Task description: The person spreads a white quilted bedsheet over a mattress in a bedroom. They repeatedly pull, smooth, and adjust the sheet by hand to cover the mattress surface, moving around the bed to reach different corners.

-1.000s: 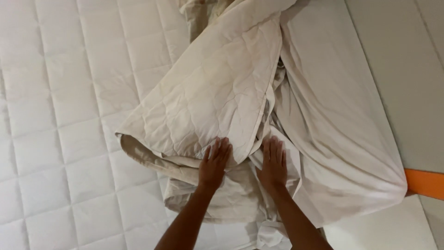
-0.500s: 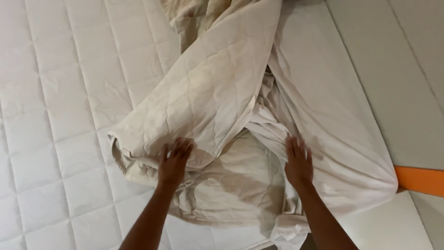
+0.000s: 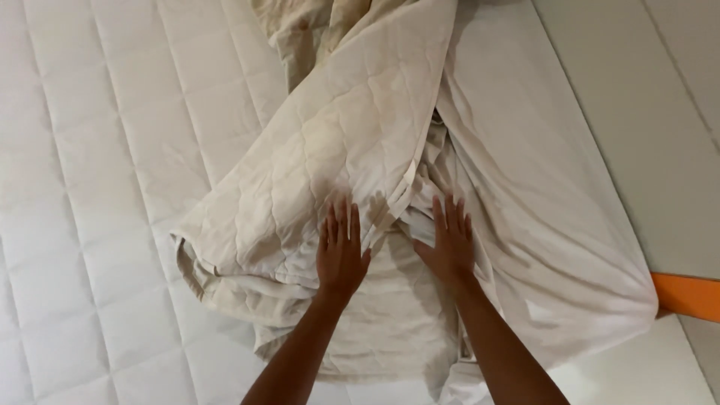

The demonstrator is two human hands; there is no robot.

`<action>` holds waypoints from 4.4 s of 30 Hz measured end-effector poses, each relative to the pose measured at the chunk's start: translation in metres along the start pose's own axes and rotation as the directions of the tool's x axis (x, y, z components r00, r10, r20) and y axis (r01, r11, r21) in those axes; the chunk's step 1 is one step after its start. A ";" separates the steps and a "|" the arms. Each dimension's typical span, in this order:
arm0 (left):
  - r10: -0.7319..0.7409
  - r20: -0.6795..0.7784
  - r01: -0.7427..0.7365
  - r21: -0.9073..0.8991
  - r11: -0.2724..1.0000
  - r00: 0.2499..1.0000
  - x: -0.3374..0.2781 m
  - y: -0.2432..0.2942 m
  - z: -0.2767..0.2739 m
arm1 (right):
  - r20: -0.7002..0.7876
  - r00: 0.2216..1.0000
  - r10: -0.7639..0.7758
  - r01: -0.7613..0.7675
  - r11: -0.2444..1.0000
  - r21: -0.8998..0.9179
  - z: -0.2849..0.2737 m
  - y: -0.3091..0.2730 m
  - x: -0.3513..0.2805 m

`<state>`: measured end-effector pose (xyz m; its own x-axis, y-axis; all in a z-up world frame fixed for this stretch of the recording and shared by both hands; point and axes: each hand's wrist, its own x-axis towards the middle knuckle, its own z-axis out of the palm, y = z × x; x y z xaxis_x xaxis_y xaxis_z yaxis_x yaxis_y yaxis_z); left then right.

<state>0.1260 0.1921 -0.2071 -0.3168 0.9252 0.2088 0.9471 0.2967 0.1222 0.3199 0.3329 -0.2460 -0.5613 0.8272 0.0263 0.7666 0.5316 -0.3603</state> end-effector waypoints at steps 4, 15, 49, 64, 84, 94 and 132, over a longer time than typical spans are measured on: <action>-0.057 0.009 0.057 0.031 0.998 0.998 0.028 -0.013 -0.001 | -0.004 1.000 -0.023 0.023 1.000 -0.018 0.007 -0.013 0.020; -0.077 0.082 0.070 0.090 0.994 0.994 0.059 -0.059 0.062 | 0.123 0.992 -0.006 0.028 0.984 -0.179 0.034 -0.011 0.028; -0.179 0.172 0.164 0.098 0.982 0.969 -0.036 -0.128 -0.119 | -0.048 0.997 -0.066 0.061 0.994 -0.095 -0.115 0.007 -0.010; -0.331 0.028 0.328 0.079 0.941 0.943 -0.135 -0.126 -0.293 | -0.151 0.932 -0.329 0.306 0.939 -0.156 -0.205 -0.105 -0.024; -0.443 -0.026 0.444 0.055 0.894 0.896 -0.339 -0.257 -0.427 | -0.208 0.869 -0.448 0.437 0.894 -0.101 -0.205 -0.322 -0.130; -0.537 -0.141 0.547 0.035 0.837 0.832 -0.471 -0.352 -0.463 | -0.157 0.814 -0.559 0.558 0.828 -0.058 -0.160 -0.468 -0.182; -0.782 -0.377 0.841 -0.015 0.541 0.496 -0.650 -0.649 -0.540 | 0.048 0.536 -0.843 0.844 0.536 -0.004 -0.029 -0.953 -0.141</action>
<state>-0.3102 -0.7293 0.1016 -0.9170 0.1379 0.3743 0.2451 0.9351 0.2561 -0.3226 -0.2855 0.1207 -0.9619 -0.0138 0.2732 -0.0616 0.9840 -0.1671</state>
